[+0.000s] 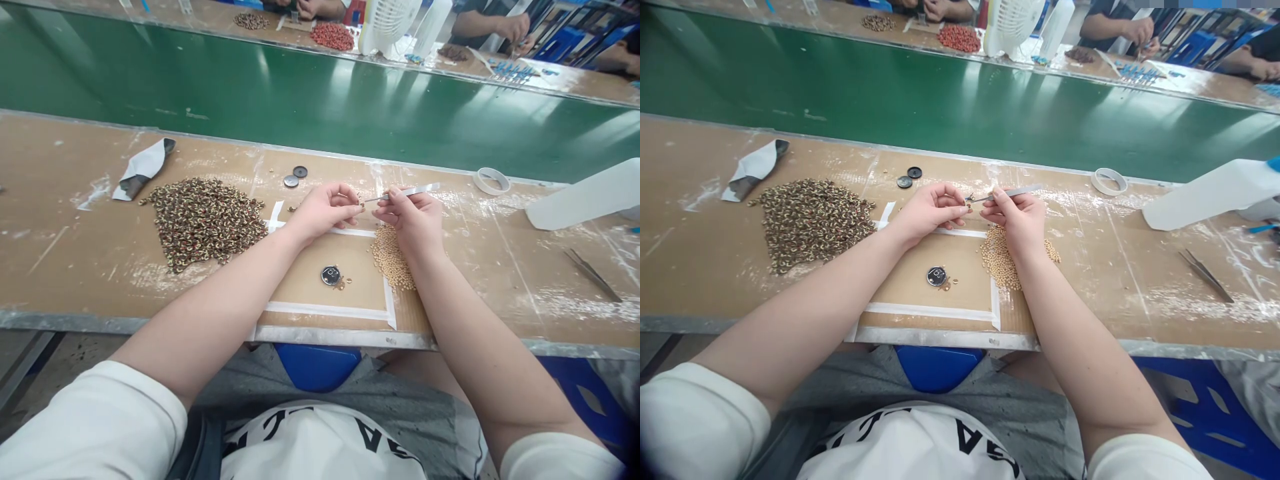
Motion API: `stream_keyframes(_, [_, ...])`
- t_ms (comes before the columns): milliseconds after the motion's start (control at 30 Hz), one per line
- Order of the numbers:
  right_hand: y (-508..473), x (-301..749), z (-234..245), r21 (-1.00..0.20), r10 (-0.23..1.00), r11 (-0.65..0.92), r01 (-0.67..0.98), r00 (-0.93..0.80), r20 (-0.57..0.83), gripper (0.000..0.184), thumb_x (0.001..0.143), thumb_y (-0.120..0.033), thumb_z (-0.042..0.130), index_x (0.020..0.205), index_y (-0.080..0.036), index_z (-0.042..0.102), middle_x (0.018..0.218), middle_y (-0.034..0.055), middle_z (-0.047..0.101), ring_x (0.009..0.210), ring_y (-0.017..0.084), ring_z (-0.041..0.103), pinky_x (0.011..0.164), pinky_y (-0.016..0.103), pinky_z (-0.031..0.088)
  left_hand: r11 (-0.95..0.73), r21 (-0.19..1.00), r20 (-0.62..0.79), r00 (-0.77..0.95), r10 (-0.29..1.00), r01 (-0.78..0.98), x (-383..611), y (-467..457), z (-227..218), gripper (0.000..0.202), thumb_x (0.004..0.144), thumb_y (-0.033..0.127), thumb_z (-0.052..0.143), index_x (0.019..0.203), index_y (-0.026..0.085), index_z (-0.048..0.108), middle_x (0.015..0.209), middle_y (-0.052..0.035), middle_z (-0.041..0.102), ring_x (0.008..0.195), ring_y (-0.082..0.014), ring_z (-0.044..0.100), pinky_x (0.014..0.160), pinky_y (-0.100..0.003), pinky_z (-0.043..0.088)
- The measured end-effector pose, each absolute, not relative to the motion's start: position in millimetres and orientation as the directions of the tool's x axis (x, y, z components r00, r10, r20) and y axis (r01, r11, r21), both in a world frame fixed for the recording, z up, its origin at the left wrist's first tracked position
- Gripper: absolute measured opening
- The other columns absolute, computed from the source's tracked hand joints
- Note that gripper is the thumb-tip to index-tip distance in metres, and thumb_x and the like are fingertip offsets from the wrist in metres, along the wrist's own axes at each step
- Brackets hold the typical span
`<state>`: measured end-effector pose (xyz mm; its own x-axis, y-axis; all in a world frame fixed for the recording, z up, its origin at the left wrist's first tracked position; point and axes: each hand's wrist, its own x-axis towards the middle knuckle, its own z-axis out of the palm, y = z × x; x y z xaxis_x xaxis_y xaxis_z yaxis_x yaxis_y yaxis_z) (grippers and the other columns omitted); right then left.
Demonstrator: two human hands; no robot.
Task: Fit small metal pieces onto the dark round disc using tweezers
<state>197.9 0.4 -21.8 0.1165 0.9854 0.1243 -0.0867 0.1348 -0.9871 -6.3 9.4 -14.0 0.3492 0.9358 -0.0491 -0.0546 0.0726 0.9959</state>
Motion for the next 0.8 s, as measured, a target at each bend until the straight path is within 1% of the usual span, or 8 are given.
stream_keyframes(233, [-0.6,196.9,-20.6,-0.991,0.985,0.133,-0.011,0.107,0.131,0.037,0.082,-0.055,0.081,0.092,-0.021,0.072,0.085,0.0051,0.076,0.072,0.018,0.075,0.077,0.036,0.067,0.064,0.996,-0.037,0.36,0.932,-0.063,-6.6,9.7,-15.9,0.028,0.08,0.027,0.083,0.094,0.018,0.061,0.081,-0.0017,0.071,0.072,-0.011,0.071,0.064,-0.023,0.051])
stream_keyframes(400, [-2.7,194.9,-17.7,-0.991,0.985,0.129,-0.023,0.121,0.126,0.035,0.081,-0.054,0.082,0.091,-0.021,0.072,0.084,0.005,0.075,0.071,0.017,0.074,0.075,0.035,0.067,0.066,0.995,-0.034,0.358,0.933,-0.078,-6.5,10.4,-17.0,0.028,0.08,0.026,0.084,0.093,0.018,0.061,0.081,-0.0015,0.072,0.071,-0.0113,0.071,0.064,-0.024,0.051])
stream_keyframes(667, [-1.4,196.2,-20.8,-0.985,0.98,0.166,0.049,0.105,0.17,0.039,0.083,-0.059,0.079,0.094,-0.021,0.073,0.085,0.006,0.076,0.071,0.019,0.075,0.077,0.038,0.068,0.09,0.991,-0.053,0.338,0.94,-0.096,-6.5,10.4,-17.2,0.028,0.078,0.024,0.085,0.093,0.018,0.062,0.081,-0.0013,0.073,0.071,-0.0117,0.072,0.067,-0.026,0.053])
stream_keyframes(800, [-3.3,194.9,-19.0,-0.983,0.977,0.178,0.04,0.116,0.181,0.038,0.082,-0.056,0.081,0.094,-0.02,0.074,0.082,0.0059,0.076,0.07,0.019,0.075,0.077,0.038,0.068,0.124,0.983,-0.073,0.326,0.942,-0.137,-6.6,9.5,-16.0,0.027,0.077,0.022,0.085,0.094,0.016,0.064,0.085,-0.0037,0.075,0.081,-0.0145,0.075,0.071,-0.026,0.056])
